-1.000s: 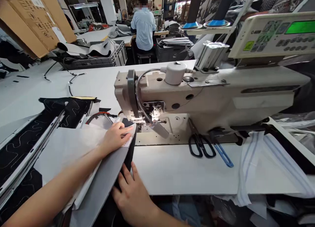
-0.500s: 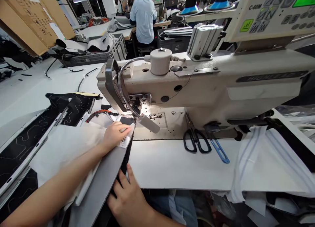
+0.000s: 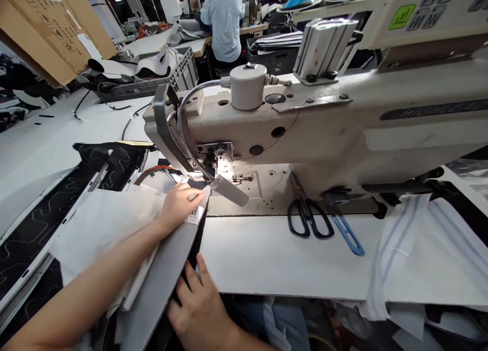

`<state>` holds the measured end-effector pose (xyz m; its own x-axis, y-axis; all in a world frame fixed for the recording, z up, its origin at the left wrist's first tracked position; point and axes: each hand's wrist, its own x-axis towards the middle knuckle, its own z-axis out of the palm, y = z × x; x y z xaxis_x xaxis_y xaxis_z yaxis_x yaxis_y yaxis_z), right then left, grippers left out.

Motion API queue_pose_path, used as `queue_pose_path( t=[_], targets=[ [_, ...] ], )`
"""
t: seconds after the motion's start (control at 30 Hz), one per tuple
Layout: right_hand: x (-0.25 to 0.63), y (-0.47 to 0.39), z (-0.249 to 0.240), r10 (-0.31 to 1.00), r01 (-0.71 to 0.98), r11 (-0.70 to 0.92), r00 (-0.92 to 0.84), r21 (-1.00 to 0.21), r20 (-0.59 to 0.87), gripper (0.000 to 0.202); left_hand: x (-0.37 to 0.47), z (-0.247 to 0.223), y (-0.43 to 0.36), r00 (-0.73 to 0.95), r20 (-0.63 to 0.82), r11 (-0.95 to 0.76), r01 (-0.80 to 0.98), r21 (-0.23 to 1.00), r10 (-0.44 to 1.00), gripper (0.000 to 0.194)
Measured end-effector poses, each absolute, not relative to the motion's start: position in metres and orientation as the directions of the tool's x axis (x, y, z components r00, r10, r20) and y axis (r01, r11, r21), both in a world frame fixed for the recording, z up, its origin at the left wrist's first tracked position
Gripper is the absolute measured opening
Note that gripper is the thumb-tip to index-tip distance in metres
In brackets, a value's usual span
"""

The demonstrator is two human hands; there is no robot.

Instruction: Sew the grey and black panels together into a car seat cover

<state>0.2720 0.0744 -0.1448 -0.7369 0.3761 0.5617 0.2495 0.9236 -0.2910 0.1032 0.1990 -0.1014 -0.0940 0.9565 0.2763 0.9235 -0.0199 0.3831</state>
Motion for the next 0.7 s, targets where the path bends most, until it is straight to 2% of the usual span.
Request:
queue_pose_path(
  t=[0.43,0.7],
  targets=[
    [0.266,0.071,-0.146,0.425,0.279,0.904,-0.658,-0.323,0.622,0.018,0.104,-0.104,0.204,-0.107,0.290,0.000,0.939,0.344,0.951,0.016],
    [0.271,0.077,-0.141,0.429,0.290,0.903,-0.641,-0.317,0.636,0.017,0.106,-0.107,0.210,-0.072,0.374,-0.038,0.959,0.280,0.925,0.019]
  ],
)
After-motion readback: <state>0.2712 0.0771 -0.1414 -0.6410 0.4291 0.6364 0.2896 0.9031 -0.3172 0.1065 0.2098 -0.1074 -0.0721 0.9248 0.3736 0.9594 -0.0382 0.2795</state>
